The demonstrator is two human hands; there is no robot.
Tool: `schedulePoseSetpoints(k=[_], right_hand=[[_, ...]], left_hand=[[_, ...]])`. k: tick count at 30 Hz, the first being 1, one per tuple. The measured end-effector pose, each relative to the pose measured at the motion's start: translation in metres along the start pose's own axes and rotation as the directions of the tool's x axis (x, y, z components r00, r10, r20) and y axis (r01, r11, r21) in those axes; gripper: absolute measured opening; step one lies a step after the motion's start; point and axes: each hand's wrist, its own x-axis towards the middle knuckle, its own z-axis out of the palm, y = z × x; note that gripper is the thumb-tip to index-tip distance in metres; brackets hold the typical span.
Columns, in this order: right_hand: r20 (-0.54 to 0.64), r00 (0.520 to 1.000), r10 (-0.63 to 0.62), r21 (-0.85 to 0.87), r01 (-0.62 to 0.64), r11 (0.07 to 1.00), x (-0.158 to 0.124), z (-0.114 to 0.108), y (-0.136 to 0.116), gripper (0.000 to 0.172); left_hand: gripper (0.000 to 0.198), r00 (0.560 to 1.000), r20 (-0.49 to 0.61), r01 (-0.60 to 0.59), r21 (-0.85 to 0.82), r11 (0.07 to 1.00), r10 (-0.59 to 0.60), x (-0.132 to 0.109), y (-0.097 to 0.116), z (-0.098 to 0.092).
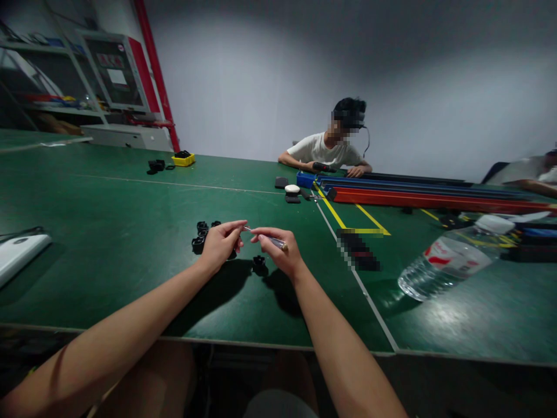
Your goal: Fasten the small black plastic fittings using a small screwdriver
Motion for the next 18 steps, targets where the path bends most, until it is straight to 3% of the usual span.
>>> schedulePoseSetpoints(k=[18], right_hand=[[-0.022,0.999,0.03,0.031,-0.03,0.999,0.0009,-0.0006,0.0035,0.03]], left_hand=[[0.027,1.0,0.013,-0.013,0.035,0.999,0.013,-0.0012,0.0002,-0.0003]])
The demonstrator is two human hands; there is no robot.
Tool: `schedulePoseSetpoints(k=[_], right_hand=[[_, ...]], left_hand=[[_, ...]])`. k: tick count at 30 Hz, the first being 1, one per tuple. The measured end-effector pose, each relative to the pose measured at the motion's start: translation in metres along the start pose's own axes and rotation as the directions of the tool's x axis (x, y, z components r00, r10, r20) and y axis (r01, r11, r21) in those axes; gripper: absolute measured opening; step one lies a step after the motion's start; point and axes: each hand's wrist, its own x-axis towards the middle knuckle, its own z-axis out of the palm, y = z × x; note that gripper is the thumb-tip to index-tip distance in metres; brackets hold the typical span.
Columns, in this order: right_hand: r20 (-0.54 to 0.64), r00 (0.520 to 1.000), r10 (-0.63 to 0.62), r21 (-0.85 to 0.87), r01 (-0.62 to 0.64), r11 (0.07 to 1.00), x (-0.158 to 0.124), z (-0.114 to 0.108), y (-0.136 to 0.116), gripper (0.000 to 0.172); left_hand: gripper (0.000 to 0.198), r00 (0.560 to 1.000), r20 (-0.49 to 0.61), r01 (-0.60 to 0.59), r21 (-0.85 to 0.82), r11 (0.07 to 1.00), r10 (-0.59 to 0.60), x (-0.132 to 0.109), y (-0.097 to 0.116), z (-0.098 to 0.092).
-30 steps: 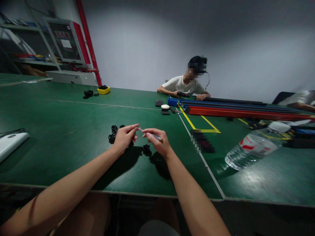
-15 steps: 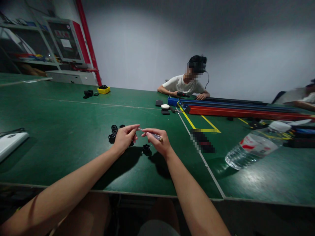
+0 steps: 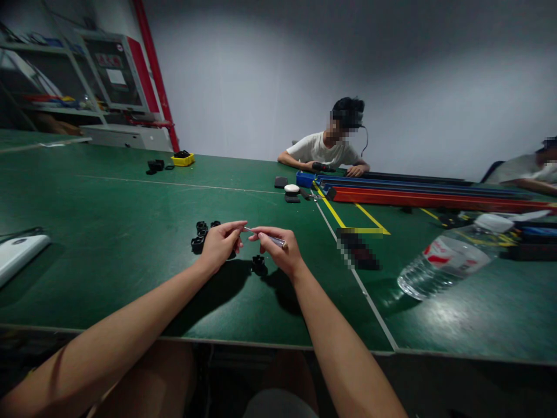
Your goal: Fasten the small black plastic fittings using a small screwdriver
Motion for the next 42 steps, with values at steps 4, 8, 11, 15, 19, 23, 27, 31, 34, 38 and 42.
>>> schedulePoseSetpoints(k=[4,8,11,15,19,23,27,31,34,38,42], right_hand=[[0.001,1.0,-0.008,-0.008,0.008,1.0,0.0,0.0009,0.0,0.029],[0.012,0.999,-0.035,-0.053,0.036,0.998,-0.0001,0.0022,0.0007,0.027],[0.027,0.998,-0.059,-0.07,0.06,0.996,-0.0004,0.0025,0.0009,0.025],[0.035,0.996,-0.082,-0.085,0.085,0.993,-0.0008,0.0019,-0.0006,0.022],[0.042,0.995,-0.092,-0.094,0.096,0.991,-0.0009,0.0017,-0.0021,0.022],[0.042,0.993,-0.106,-0.096,0.11,0.989,-0.0008,0.0018,-0.0027,0.021],[0.04,0.995,-0.087,-0.075,0.09,0.993,-0.0011,0.0018,-0.0027,0.023],[0.027,0.998,-0.055,-0.04,0.056,0.998,-0.0012,0.0015,-0.0025,0.025],[0.02,0.999,-0.032,-0.037,0.033,0.999,-0.0012,0.0011,-0.0024,0.027],[0.008,1.0,-0.024,-0.041,0.024,0.999,-0.0011,0.001,-0.0022,0.027],[0.008,1.0,-0.023,-0.04,0.023,0.999,-0.0006,0.0013,-0.0019,0.026]], left_hand=[[0.027,0.999,0.008,0.038,-0.031,0.999,-0.037,0.0001,0.0014,0.0007],[0.03,0.996,0.004,0.09,-0.085,0.992,-0.09,0.0014,0.0022,0.0016],[0.032,0.995,-0.005,0.094,-0.107,0.99,-0.095,0.0021,0.0018,0.0022],[0.033,0.997,-0.015,0.075,-0.125,0.989,-0.078,0.0028,-0.0001,0.0027],[0.034,0.998,-0.034,0.052,-0.148,0.988,-0.057,0.0039,-0.0024,0.0029],[0.034,0.998,-0.035,0.052,-0.149,0.988,-0.058,0.0041,-0.0027,0.0027],[0.032,0.998,-0.03,0.047,-0.128,0.991,-0.051,0.0032,-0.0012,0.0023],[0.029,0.999,-0.021,0.037,-0.087,0.995,-0.039,0.0023,-0.0005,0.0016],[0.028,1.0,-0.013,0.027,-0.059,0.998,-0.028,0.0023,-0.0014,0.001],[0.029,1.0,-0.004,0.01,-0.05,0.999,-0.01,0.0026,-0.0037,0.0003],[0.028,1.0,0.009,0.003,-0.031,1.0,-0.002,0.0021,-0.0044,0.0001]])
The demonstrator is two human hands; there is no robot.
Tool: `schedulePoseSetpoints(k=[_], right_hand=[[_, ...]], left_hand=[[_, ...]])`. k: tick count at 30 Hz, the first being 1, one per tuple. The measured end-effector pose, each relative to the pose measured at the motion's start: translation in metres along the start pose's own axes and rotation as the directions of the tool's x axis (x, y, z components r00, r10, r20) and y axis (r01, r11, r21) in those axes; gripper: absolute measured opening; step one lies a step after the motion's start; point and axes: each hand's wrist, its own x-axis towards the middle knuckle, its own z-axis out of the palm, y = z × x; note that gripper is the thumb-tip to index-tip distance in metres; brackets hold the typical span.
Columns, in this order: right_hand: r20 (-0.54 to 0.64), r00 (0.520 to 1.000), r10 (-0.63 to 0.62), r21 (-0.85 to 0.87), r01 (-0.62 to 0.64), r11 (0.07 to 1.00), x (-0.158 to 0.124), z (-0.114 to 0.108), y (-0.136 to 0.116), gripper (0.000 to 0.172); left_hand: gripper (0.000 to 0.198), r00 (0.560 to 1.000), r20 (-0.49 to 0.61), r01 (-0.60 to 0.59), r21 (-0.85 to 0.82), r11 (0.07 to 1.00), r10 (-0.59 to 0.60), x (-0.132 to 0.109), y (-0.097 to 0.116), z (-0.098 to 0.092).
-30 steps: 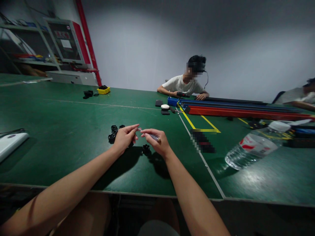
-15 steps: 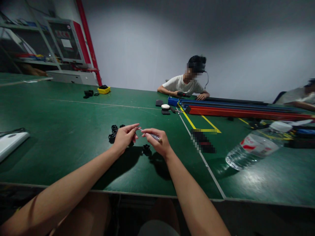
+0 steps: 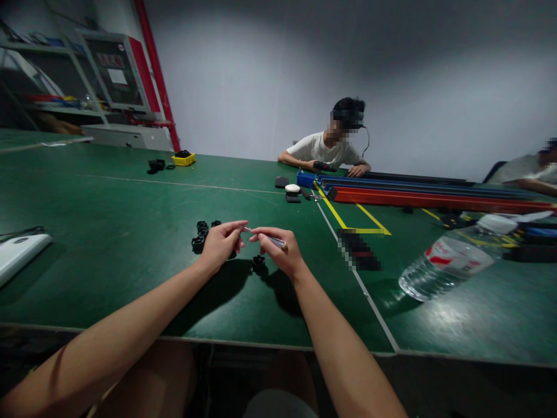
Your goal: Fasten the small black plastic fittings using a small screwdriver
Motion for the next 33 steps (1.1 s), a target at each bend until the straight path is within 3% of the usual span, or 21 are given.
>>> schedulePoseSetpoints(k=[9,16,18,21,24,26,29,33], right_hand=[[-0.018,1.0,0.01,0.014,-0.01,1.0,0.001,0.001,0.002,0.022],[-0.111,0.993,0.031,-0.006,-0.031,0.999,0.005,0.0,0.006,0.019],[-0.151,0.988,0.04,-0.014,-0.042,0.999,0.006,0.0,0.009,0.02],[-0.201,0.978,0.062,-0.018,-0.067,0.998,0.008,-0.001,0.013,0.02],[-0.213,0.974,0.072,-0.017,-0.078,0.997,0.008,-0.001,0.014,0.02],[-0.212,0.975,0.072,-0.022,-0.078,0.997,0.008,0.0,0.015,0.02],[-0.212,0.974,0.077,-0.026,-0.084,0.996,0.008,0.0,0.016,0.02],[-0.222,0.971,0.092,-0.024,-0.1,0.995,0.008,0.0,0.017,0.019]], left_hand=[[0.03,1.0,0.028,-0.012,0.1,0.995,0.009,0.0,0.001,0.001],[0.024,0.983,0.131,-0.163,0.286,0.944,0.13,-0.009,0.005,0.002],[0.022,0.959,0.226,-0.251,0.378,0.891,0.174,-0.012,0.008,0.002],[0.023,0.884,0.42,-0.415,0.51,0.754,0.203,-0.015,0.01,0.002],[0.043,0.798,0.57,-0.563,0.587,0.582,0.197,-0.018,0.009,0.0],[0.049,0.758,0.629,-0.624,0.62,0.475,0.174,-0.018,0.008,-0.001],[0.04,0.727,0.672,-0.669,0.65,0.36,0.137,-0.018,0.01,-0.001],[0.031,0.707,0.692,-0.697,0.645,0.312,0.148,-0.017,0.011,-0.002]])
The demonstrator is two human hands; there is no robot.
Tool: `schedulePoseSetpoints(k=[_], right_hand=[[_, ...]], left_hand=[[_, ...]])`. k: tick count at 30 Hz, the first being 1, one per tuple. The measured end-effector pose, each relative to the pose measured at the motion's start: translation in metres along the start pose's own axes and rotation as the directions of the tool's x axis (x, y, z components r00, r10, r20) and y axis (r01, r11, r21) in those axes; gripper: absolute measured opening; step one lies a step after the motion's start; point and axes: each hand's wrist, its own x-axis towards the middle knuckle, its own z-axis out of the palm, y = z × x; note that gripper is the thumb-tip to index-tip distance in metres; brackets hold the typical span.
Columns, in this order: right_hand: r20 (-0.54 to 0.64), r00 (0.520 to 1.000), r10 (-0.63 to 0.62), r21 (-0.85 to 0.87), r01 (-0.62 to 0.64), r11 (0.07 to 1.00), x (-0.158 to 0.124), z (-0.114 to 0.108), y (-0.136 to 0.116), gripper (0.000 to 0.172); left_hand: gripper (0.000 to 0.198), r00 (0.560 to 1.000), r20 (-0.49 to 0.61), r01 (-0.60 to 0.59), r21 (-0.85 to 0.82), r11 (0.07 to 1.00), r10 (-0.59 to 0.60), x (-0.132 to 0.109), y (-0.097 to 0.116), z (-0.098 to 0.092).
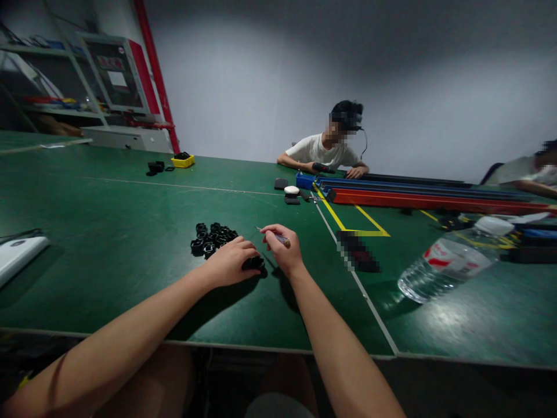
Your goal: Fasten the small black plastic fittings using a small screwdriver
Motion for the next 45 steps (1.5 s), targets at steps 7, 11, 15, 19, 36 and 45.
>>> schedulePoseSetpoints(k=[7,11,15,19,36,45], right_hand=[[-0.009,1.0,0.004,-0.024,-0.004,1.0,0.001,-0.001,0.001,0.018],[-0.011,1.0,-0.002,-0.039,0.001,0.999,0.0,-0.002,-0.001,0.017],[-0.008,1.0,-0.009,-0.06,0.009,0.998,-0.002,-0.004,-0.004,0.017],[0.001,0.999,-0.033,-0.053,0.033,0.998,-0.004,-0.005,-0.006,0.017],[-0.004,0.985,-0.174,0.016,0.174,0.985,-0.013,-0.008,-0.015,0.024],[0.117,0.97,-0.214,0.006,0.215,0.977,-0.014,-0.009,-0.014,0.027]], left_hand=[[0.029,0.985,-0.089,0.144,-0.035,0.989,-0.147,0.001,-0.006,0.0],[0.038,0.968,-0.156,0.191,-0.045,0.98,-0.196,0.001,-0.01,-0.001],[0.043,0.961,-0.172,0.21,-0.047,0.977,-0.215,0.001,-0.014,0.001],[0.039,0.944,-0.182,0.26,-0.099,0.96,-0.275,0.001,-0.016,0.0],[0.038,0.866,-0.255,0.333,-0.346,0.877,-0.43,0.003,-0.021,0.0],[0.038,0.835,-0.25,0.378,-0.388,0.841,-0.49,0.003,-0.02,-0.002]])
